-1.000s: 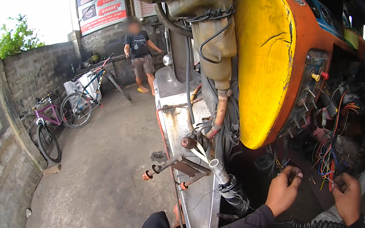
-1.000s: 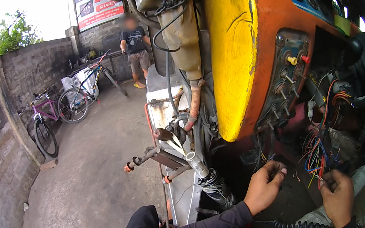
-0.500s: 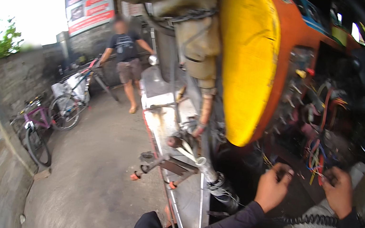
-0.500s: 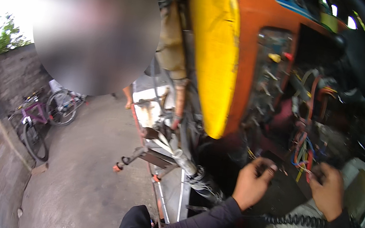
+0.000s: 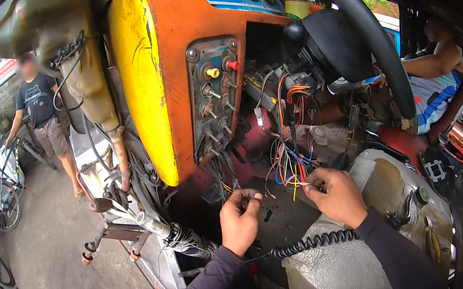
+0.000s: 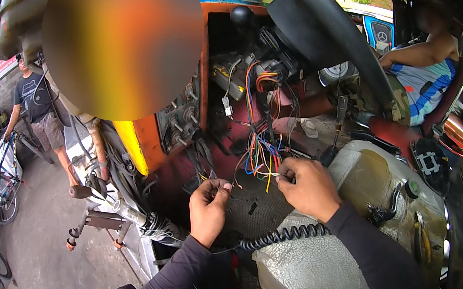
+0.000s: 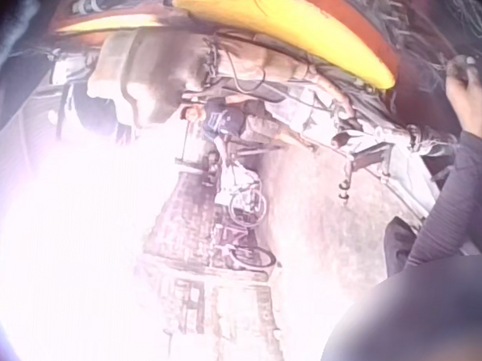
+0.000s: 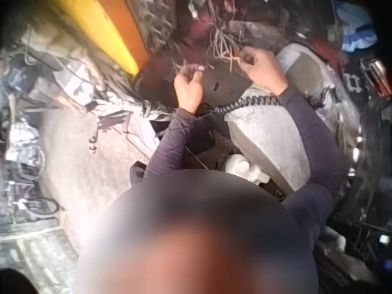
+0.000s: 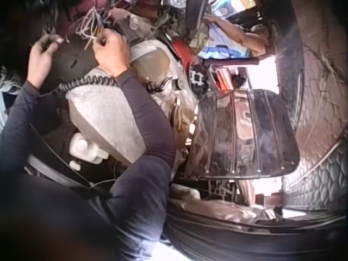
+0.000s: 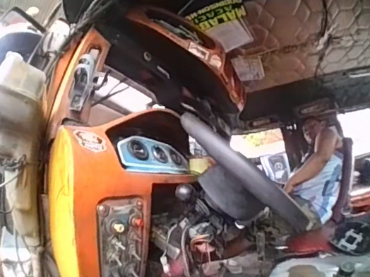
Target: The person works on a tangle of multicolored wires inside the dashboard of a three-wheeled vehicle. They repeatedly strip, twist, and connect individual wires by hand, occasionally using a small flashlight to illuminate the workspace. The task involves troubleshooting and repairing the vehicle's electrical system.
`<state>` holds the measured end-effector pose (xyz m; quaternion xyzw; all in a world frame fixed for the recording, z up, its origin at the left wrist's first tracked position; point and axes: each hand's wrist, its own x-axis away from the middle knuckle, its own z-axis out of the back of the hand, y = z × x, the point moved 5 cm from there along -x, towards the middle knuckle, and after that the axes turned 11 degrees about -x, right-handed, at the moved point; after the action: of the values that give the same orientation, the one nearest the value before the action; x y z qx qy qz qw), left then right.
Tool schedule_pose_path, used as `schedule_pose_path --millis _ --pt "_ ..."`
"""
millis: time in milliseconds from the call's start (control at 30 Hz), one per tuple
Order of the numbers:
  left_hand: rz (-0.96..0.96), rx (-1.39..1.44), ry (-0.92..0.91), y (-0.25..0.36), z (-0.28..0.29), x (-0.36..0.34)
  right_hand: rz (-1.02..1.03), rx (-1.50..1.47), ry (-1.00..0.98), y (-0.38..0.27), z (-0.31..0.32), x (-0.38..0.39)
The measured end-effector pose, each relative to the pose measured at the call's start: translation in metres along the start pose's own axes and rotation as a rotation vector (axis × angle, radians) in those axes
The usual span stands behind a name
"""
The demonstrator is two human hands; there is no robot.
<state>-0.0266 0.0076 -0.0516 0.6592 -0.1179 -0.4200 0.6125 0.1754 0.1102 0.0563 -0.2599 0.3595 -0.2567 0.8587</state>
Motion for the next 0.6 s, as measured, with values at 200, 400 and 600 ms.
schedule_pose_path --millis 200,400,600 --pt "-0.025 0.007 0.017 0.007 0.003 -0.001 -0.064 0.037 0.153 -0.001 0.018 -0.007" --pt "0.042 0.030 -0.001 0.003 -0.002 0.003 -0.094 -0.190 -0.007 0.011 0.008 -0.039" --pt "0.040 -0.020 0.003 0.007 -0.001 0.005 0.029 -0.481 0.268 0.015 0.050 -0.057"
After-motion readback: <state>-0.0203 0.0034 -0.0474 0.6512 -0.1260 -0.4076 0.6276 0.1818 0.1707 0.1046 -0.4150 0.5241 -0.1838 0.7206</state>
